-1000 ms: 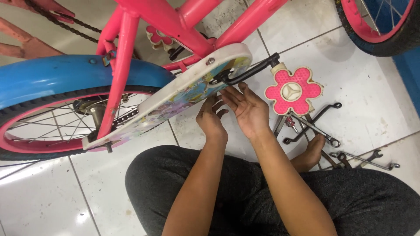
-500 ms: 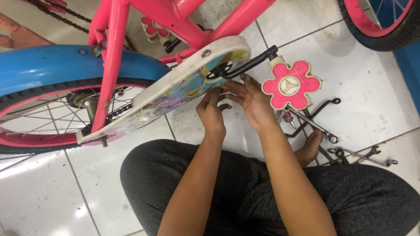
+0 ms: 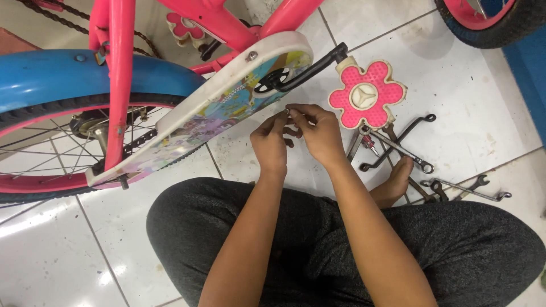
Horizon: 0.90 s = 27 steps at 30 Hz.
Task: Tightening a bicycle pedal onto the crank arm using a wrench while sitting on the floor.
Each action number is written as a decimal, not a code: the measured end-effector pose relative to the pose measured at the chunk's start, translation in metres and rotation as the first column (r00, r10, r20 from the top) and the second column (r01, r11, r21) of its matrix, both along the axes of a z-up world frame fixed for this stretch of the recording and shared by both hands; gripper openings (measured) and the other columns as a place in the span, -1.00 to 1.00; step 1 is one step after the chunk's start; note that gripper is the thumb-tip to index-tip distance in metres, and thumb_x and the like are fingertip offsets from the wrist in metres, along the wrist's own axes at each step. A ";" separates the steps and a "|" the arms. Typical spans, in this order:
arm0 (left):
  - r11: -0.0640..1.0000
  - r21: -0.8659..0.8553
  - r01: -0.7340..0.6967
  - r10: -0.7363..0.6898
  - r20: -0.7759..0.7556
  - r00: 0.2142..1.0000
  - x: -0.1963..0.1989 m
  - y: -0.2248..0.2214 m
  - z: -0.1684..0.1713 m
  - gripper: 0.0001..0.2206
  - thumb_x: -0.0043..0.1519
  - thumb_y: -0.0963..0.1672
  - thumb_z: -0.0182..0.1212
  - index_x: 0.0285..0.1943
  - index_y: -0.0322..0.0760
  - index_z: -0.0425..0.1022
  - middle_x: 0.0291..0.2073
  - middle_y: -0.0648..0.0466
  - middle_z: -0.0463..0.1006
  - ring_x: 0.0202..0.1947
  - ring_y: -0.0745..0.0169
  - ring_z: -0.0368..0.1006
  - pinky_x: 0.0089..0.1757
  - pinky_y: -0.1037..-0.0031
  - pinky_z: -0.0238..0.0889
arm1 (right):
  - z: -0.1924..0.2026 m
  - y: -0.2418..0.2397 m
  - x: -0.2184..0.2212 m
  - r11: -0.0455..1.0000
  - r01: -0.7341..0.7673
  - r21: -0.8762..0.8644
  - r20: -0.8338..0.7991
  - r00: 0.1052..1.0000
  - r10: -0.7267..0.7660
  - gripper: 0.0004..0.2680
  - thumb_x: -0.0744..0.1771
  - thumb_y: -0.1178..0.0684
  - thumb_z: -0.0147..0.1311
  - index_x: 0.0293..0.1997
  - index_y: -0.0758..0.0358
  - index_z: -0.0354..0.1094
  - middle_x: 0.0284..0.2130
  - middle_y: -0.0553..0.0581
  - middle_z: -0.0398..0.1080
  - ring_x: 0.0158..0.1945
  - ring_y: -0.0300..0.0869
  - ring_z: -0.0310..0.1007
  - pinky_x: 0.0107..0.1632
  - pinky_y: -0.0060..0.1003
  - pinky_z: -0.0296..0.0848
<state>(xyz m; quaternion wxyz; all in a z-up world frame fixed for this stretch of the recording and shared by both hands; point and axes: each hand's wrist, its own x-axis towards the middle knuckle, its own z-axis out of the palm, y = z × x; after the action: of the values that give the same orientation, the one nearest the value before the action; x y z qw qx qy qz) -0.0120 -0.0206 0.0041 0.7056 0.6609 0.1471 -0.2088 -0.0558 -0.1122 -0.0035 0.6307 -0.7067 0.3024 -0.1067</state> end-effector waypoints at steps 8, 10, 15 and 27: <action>0.998 -0.048 -0.045 0.041 -0.078 0.996 0.009 0.004 -0.006 -0.72 0.19 -0.09 0.29 -0.06 -0.43 0.65 -0.37 -0.12 0.62 -0.46 0.19 0.44 -0.50 0.48 0.15 | 0.010 0.004 0.008 0.993 0.004 -0.116 0.108 0.994 0.009 -0.91 0.36 0.16 0.21 -0.08 0.27 0.57 -0.32 0.27 0.47 -0.33 -0.17 0.51 -0.42 -0.38 0.58; 0.997 -0.053 -0.052 0.048 -0.081 0.996 0.012 0.004 -0.004 -0.71 0.18 -0.08 0.30 -0.07 -0.42 0.65 -0.37 -0.12 0.61 -0.45 0.18 0.44 -0.49 0.47 0.14 | 0.007 0.005 0.012 0.993 0.017 -0.118 0.120 0.993 -0.002 -0.91 0.36 0.16 0.21 -0.09 0.27 0.57 -0.31 0.26 0.48 -0.32 -0.17 0.52 -0.42 -0.38 0.58; 0.990 -0.123 -0.067 0.071 0.029 0.997 0.010 0.007 -0.013 -0.68 0.25 -0.11 0.30 0.13 -0.40 0.57 -0.04 -0.09 0.55 -0.17 0.20 0.28 -0.22 0.35 0.18 | -0.013 0.004 0.024 0.990 0.091 0.110 0.002 0.996 -0.092 -0.81 0.39 0.04 0.14 -0.01 0.35 0.51 -0.44 0.19 0.47 -0.45 -0.30 0.40 -0.47 -0.45 0.43; 0.888 -0.443 -0.127 0.097 -0.089 0.991 0.025 0.005 -0.023 -0.76 0.13 -0.20 0.26 -0.03 -0.34 0.62 -0.07 0.04 0.39 -0.13 0.20 0.11 -0.10 0.27 0.09 | 0.006 0.003 0.031 0.992 0.118 0.054 -0.037 0.993 -0.116 -0.83 0.39 0.03 0.16 -0.05 0.32 0.52 -0.50 0.15 0.47 -0.49 -0.31 0.39 -0.44 -0.47 0.32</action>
<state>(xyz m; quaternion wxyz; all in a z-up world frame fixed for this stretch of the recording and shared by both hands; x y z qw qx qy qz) 0.0131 -0.0160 -0.0189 0.8444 0.4642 0.1556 -0.2174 -0.0249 -0.1088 0.0021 0.6378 -0.6714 0.3567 -0.1231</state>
